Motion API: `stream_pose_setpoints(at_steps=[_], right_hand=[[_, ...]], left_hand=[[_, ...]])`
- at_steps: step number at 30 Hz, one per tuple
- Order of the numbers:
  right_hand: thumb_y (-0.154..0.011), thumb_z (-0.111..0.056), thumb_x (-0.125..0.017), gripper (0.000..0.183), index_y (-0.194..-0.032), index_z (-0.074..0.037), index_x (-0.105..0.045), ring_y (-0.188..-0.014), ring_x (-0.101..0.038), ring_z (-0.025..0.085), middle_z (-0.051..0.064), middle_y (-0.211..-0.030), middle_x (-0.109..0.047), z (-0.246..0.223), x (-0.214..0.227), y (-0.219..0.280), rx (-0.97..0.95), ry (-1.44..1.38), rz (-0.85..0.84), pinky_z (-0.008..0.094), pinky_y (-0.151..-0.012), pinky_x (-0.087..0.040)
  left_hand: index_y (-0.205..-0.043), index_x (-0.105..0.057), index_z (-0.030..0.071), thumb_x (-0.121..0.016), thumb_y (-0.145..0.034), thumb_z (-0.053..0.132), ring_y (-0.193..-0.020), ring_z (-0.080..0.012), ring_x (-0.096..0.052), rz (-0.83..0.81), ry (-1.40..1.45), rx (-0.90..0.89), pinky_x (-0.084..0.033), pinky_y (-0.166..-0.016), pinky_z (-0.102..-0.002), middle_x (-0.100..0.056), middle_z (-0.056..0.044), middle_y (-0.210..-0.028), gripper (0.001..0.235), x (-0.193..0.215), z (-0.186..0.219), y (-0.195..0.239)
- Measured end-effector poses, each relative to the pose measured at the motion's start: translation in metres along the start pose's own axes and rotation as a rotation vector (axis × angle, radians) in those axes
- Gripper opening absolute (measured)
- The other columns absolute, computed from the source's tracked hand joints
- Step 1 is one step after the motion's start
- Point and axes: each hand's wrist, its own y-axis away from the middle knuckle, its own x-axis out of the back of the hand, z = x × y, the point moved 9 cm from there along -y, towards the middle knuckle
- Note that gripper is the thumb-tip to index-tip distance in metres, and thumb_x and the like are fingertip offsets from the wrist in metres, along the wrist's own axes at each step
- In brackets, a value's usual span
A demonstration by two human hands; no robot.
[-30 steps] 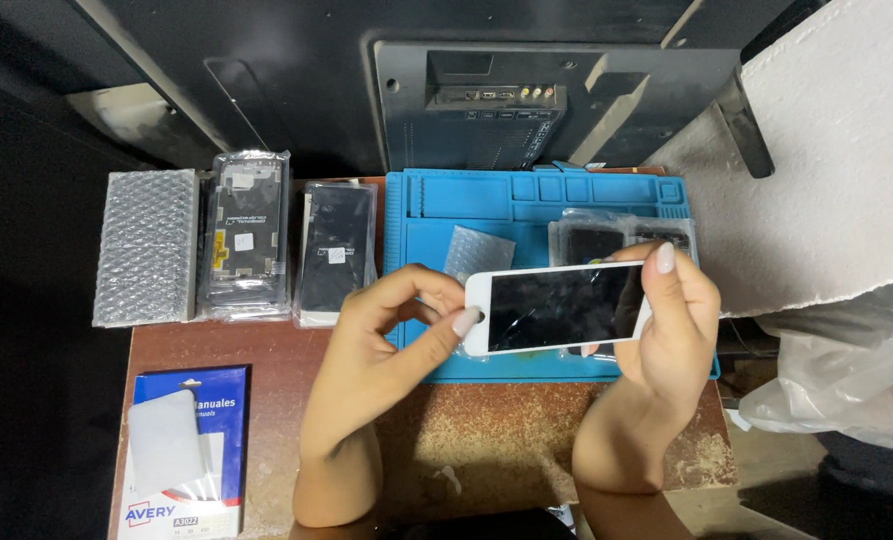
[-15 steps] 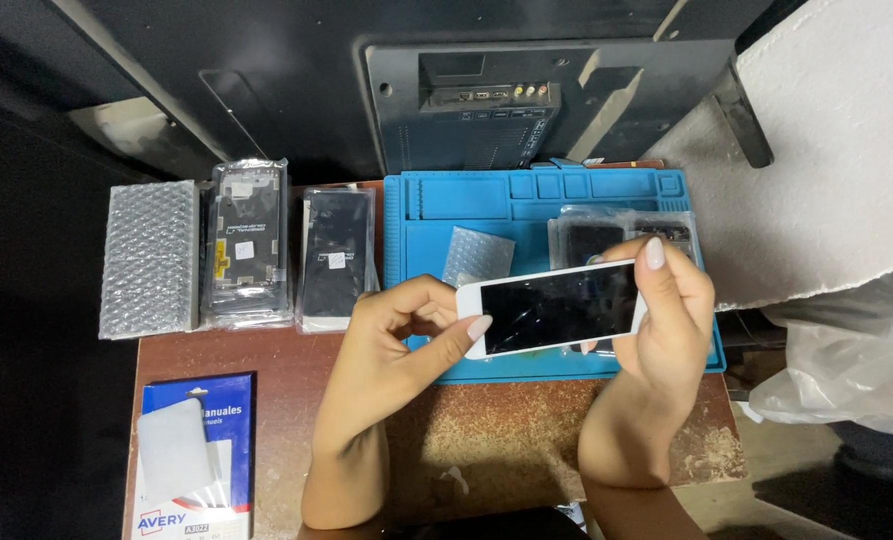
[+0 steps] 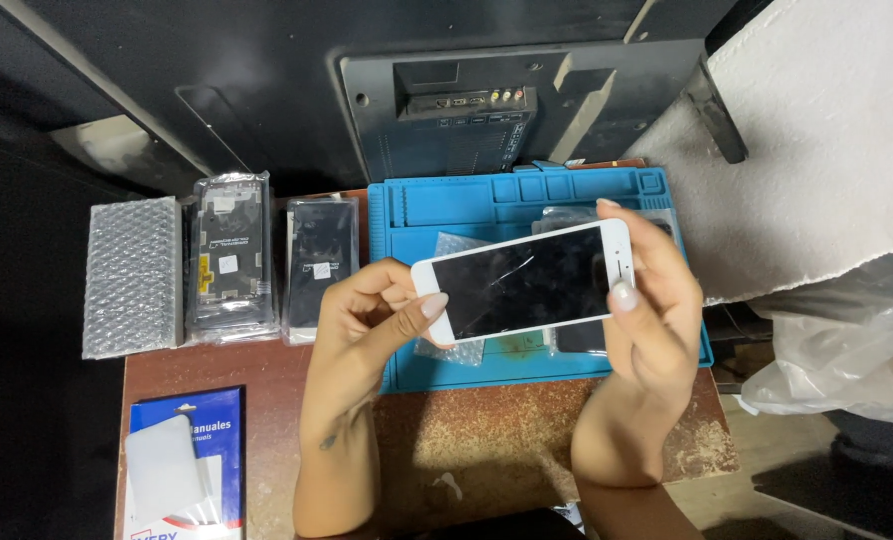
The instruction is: The person handles a white smartphone, wrapping it in bubble wrap and placing it into a blue plastic case. They then pick up a disassembled smartphone chassis and peel a protective film from its internal metal frame.
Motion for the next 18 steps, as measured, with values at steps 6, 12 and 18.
stream_pose_setpoints(at_steps=[6,12,18], right_hand=[[-0.087,-0.002,-0.064,0.06,-0.144,0.013,-0.053,-0.135,-0.056,0.021,0.021,-0.142,-0.064,-0.004,0.003,0.008,-0.006,0.116,0.027,0.034,-0.118,-0.044],[-0.092,0.006,-0.063,0.052,-0.142,0.014,-0.056,-0.133,-0.056,0.018,0.022,-0.14,-0.066,-0.008,0.005,0.017,0.033,0.232,0.077,0.03,-0.113,-0.045],[-0.098,-0.001,-0.07,0.046,-0.142,0.006,-0.058,-0.072,-0.078,0.024,0.012,-0.096,-0.072,-0.028,-0.013,0.027,-0.091,0.42,0.108,0.026,-0.073,-0.064]], left_hand=[[-0.091,-0.073,-0.008,-0.075,-0.092,-0.001,-0.069,-0.0162,-0.071,0.001,-0.039,-0.004,-0.062,-0.071,-0.033,-0.072,-0.018,-0.066,0.008,0.002,-0.005,-0.001],[-0.092,-0.074,-0.007,-0.076,-0.092,0.0,-0.07,-0.0152,-0.069,0.0,-0.1,0.001,-0.061,-0.073,-0.033,-0.073,-0.017,-0.067,0.007,-0.002,-0.003,-0.001],[-0.094,-0.073,0.009,-0.08,-0.094,0.007,-0.077,-0.0047,-0.053,0.021,-0.332,0.075,-0.048,-0.075,-0.021,-0.059,0.005,-0.079,0.008,0.008,-0.009,-0.001]])
